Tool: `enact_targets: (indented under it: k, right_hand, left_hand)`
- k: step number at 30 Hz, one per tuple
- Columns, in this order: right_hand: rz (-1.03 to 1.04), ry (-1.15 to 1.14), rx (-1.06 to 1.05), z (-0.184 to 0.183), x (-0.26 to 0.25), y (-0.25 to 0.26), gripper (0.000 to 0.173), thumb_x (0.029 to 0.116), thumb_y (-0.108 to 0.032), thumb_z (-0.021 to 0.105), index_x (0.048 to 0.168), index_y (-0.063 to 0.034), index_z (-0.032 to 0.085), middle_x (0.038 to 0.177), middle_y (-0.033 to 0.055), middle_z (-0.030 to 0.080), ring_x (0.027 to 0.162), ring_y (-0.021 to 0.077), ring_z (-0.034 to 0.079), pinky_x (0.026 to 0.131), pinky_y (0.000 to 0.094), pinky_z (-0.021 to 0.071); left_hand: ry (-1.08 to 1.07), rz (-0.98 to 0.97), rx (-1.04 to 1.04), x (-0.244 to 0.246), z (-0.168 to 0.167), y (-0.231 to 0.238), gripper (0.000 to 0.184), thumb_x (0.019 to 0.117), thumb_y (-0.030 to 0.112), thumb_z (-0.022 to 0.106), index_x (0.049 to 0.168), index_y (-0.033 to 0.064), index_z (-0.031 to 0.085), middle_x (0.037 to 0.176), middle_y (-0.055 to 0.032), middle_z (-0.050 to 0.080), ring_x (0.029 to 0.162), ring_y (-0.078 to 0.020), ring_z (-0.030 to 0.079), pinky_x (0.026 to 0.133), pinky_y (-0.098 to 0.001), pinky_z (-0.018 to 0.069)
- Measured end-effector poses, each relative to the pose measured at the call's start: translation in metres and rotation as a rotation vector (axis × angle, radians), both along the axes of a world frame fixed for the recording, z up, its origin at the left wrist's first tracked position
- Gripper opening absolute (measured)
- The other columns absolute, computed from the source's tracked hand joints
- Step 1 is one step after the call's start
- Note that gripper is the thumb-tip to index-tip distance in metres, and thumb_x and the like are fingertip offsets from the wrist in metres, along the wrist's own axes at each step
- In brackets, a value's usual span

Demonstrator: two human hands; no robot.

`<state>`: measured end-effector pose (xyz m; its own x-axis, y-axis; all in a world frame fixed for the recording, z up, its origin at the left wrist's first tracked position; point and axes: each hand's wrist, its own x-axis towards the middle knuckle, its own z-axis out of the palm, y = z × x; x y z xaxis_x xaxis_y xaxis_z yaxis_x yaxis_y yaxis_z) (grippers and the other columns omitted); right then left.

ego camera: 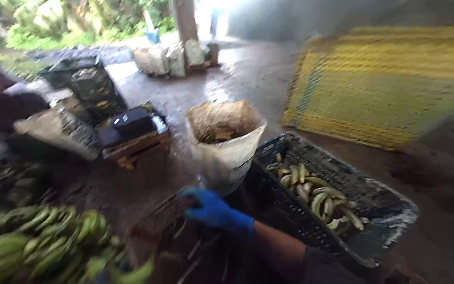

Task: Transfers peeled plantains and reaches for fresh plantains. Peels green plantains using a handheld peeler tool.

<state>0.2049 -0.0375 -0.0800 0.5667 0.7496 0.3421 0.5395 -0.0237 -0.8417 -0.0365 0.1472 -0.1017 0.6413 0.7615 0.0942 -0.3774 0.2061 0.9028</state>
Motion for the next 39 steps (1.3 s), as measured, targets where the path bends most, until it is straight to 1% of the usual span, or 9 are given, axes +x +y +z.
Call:
enact_targets:
  k: [5, 8, 11, 16, 21, 28, 32, 36, 39]
  right_hand:
    - [-0.097, 0.550, 0.516, -0.003, 0.001, 0.000, 0.027, 0.1011, -0.017, 0.060, 0.127, -0.0102, 0.057, 0.119, 0.0084, 0.070, 0.097, 0.0218, 0.071, 0.077, 0.0399, 0.0634]
    - [-0.138, 0.905, 0.574, -0.013, -0.017, 0.006, 0.031, 0.1061, -0.022, 0.051, 0.135, -0.0110, 0.047, 0.118, 0.0119, 0.068, 0.096, 0.0263, 0.071, 0.080, 0.0439, 0.0629]
    - [-0.073, 1.031, 0.648, -0.039, -0.041, 0.012, 0.030, 0.1044, -0.014, 0.047, 0.132, -0.0048, 0.043, 0.114, 0.0157, 0.066, 0.098, 0.0278, 0.070, 0.086, 0.0461, 0.0616]
    - [0.073, 0.629, 0.444, -0.047, -0.057, -0.001, 0.029, 0.0941, -0.007, 0.065, 0.120, -0.0059, 0.054, 0.119, 0.0113, 0.068, 0.105, 0.0254, 0.070, 0.087, 0.0442, 0.0628]
    - [0.227, 0.063, -0.118, -0.042, -0.057, -0.011, 0.063, 0.0910, -0.014, 0.063, 0.149, 0.0008, 0.044, 0.148, 0.0164, 0.054, 0.128, 0.0182, 0.060, 0.106, 0.0349, 0.0524]
    - [0.322, 0.632, -0.002, -0.068, -0.090, 0.001, 0.064, 0.0916, -0.023, 0.060, 0.146, 0.0050, 0.039, 0.119, 0.0072, 0.067, 0.107, 0.0114, 0.066, 0.094, 0.0303, 0.0558]
    - [0.296, 0.610, 0.222, -0.075, -0.112, -0.009, 0.057, 0.0953, -0.030, 0.059, 0.141, 0.0003, 0.041, 0.112, 0.0031, 0.069, 0.099, 0.0113, 0.069, 0.087, 0.0309, 0.0588]
    - [0.138, 0.601, -0.060, -0.082, -0.127, -0.023, 0.055, 0.0994, -0.036, 0.053, 0.139, 0.0016, 0.046, 0.093, 0.0012, 0.065, 0.069, 0.0064, 0.062, 0.062, 0.0275, 0.0560]
    - [0.185, 0.465, 0.068, -0.034, -0.132, -0.022, 0.044, 0.1037, -0.031, 0.050, 0.129, 0.0048, 0.054, 0.092, 0.0035, 0.067, 0.072, 0.0060, 0.064, 0.066, 0.0260, 0.0578]
  left_hand:
    - [-0.053, 0.276, -0.061, 0.013, 0.005, -0.005, 0.032, 0.1100, 0.018, 0.027, 0.125, 0.0032, 0.051, 0.092, -0.0078, 0.071, 0.078, -0.0195, 0.072, 0.070, -0.0368, 0.0634]
    - [-0.216, 0.082, -0.289, 0.016, -0.017, 0.009, 0.037, 0.1080, 0.039, 0.037, 0.121, 0.0124, 0.059, 0.102, -0.0092, 0.071, 0.092, -0.0241, 0.071, 0.080, -0.0435, 0.0617]
    - [-0.024, 0.102, -0.371, 0.030, -0.034, 0.002, 0.033, 0.1073, 0.020, 0.044, 0.138, 0.0099, 0.043, 0.106, -0.0146, 0.068, 0.092, -0.0286, 0.070, 0.078, -0.0473, 0.0609]
    - [0.139, 0.170, -0.240, 0.029, -0.011, -0.007, 0.049, 0.1043, 0.016, 0.054, 0.150, 0.0135, 0.037, 0.115, -0.0136, 0.069, 0.095, -0.0254, 0.071, 0.080, -0.0414, 0.0604]
    - [0.102, 0.143, -0.044, 0.019, 0.001, -0.008, 0.061, 0.0990, 0.021, 0.061, 0.153, 0.0139, 0.034, 0.119, -0.0135, 0.069, 0.101, -0.0253, 0.070, 0.085, -0.0413, 0.0600]
    - [0.199, 0.062, 0.011, 0.025, -0.001, -0.014, 0.066, 0.0975, 0.026, 0.063, 0.155, 0.0169, 0.031, 0.124, -0.0119, 0.066, 0.104, -0.0237, 0.069, 0.086, -0.0395, 0.0591]
    - [0.302, 0.096, 0.043, 0.018, -0.005, -0.007, 0.065, 0.1002, 0.032, 0.061, 0.156, 0.0229, 0.030, 0.127, -0.0068, 0.066, 0.101, -0.0211, 0.069, 0.082, -0.0382, 0.0598]
    - [0.323, 0.112, 0.092, 0.018, -0.006, -0.011, 0.065, 0.0988, 0.037, 0.063, 0.155, 0.0221, 0.035, 0.123, -0.0069, 0.067, 0.097, -0.0194, 0.070, 0.080, -0.0374, 0.0602]
    - [0.377, 0.108, 0.157, 0.018, -0.010, -0.015, 0.063, 0.0991, 0.037, 0.063, 0.155, 0.0245, 0.037, 0.125, -0.0047, 0.065, 0.098, -0.0157, 0.068, 0.083, -0.0361, 0.0591]
